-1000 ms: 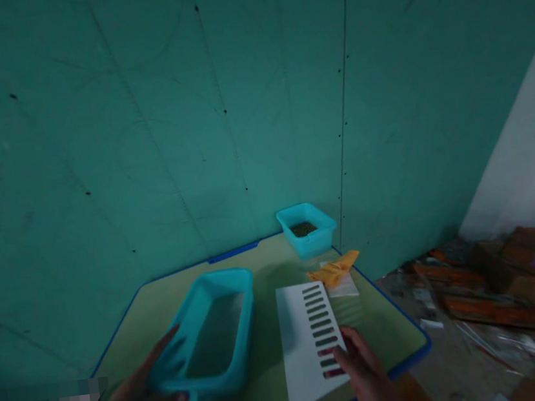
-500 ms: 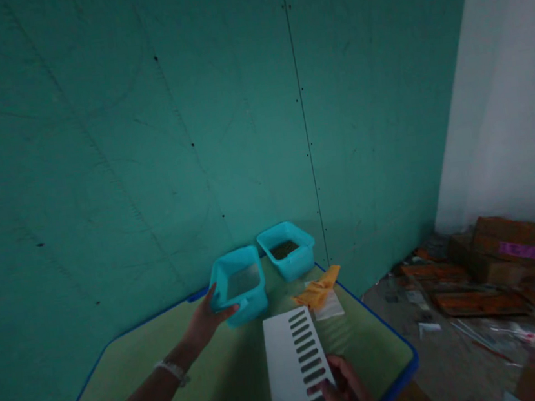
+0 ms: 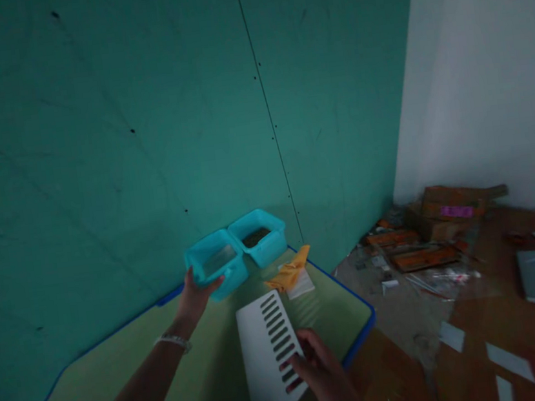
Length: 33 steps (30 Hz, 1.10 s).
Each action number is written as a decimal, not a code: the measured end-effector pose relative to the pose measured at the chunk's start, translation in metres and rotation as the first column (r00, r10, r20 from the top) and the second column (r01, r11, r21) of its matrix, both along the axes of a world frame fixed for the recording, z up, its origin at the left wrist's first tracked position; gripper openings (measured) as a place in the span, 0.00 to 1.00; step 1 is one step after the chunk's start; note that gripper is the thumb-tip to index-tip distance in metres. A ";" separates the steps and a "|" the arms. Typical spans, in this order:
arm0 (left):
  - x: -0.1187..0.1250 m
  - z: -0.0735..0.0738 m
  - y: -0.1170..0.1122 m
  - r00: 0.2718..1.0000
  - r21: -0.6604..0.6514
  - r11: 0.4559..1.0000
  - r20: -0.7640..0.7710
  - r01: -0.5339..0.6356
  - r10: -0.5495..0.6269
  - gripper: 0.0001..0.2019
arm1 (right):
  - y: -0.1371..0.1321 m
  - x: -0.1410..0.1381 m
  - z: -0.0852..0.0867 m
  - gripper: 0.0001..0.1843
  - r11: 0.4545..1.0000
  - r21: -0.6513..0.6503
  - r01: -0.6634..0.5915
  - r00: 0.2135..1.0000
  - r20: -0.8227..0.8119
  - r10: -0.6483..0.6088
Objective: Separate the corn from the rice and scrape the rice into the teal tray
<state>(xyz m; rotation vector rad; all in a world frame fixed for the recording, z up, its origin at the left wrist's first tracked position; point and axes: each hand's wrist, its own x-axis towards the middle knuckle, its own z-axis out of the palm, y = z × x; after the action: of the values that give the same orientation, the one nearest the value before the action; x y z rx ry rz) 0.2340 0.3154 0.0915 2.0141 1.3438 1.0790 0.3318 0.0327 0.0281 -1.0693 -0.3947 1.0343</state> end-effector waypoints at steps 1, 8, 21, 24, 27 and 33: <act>0.000 0.001 -0.001 1.000 0.021 1.000 -0.006 -0.006 0.006 0.46 | 0.000 0.000 0.003 0.35 1.000 -0.006 0.011 1.000 -0.010 -0.011; -0.010 -0.004 -0.049 0.987 0.473 0.870 -0.132 0.143 -0.090 0.40 | -0.026 0.034 0.022 0.23 0.988 0.023 0.156 0.980 -0.128 -0.152; 0.070 -0.031 -0.087 0.718 -0.030 0.848 -0.516 0.529 -0.467 0.33 | -0.083 0.121 -0.022 0.25 0.871 -0.134 0.472 0.854 0.315 -0.414; 0.075 -0.034 -0.083 0.739 -0.073 0.873 -0.501 0.483 -0.451 0.26 | -0.077 0.135 -0.024 0.25 0.866 -0.201 0.458 0.741 0.625 -0.247; 0.081 -0.034 -0.085 0.747 -0.111 0.879 -0.485 0.463 -0.454 0.11 | -0.069 0.146 -0.021 0.23 0.824 -0.307 0.476 0.567 0.823 -0.021; 0.088 -0.025 -0.091 0.856 -0.077 0.900 -0.283 0.430 -0.433 0.10 | -0.048 0.150 -0.001 0.21 0.795 -0.260 0.548 0.099 0.964 0.247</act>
<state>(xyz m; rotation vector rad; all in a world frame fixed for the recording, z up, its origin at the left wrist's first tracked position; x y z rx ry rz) 0.3224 0.2247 0.0661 2.3836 0.9426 0.5812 0.4820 -0.0154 0.0273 -2.3447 -1.0812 -0.0784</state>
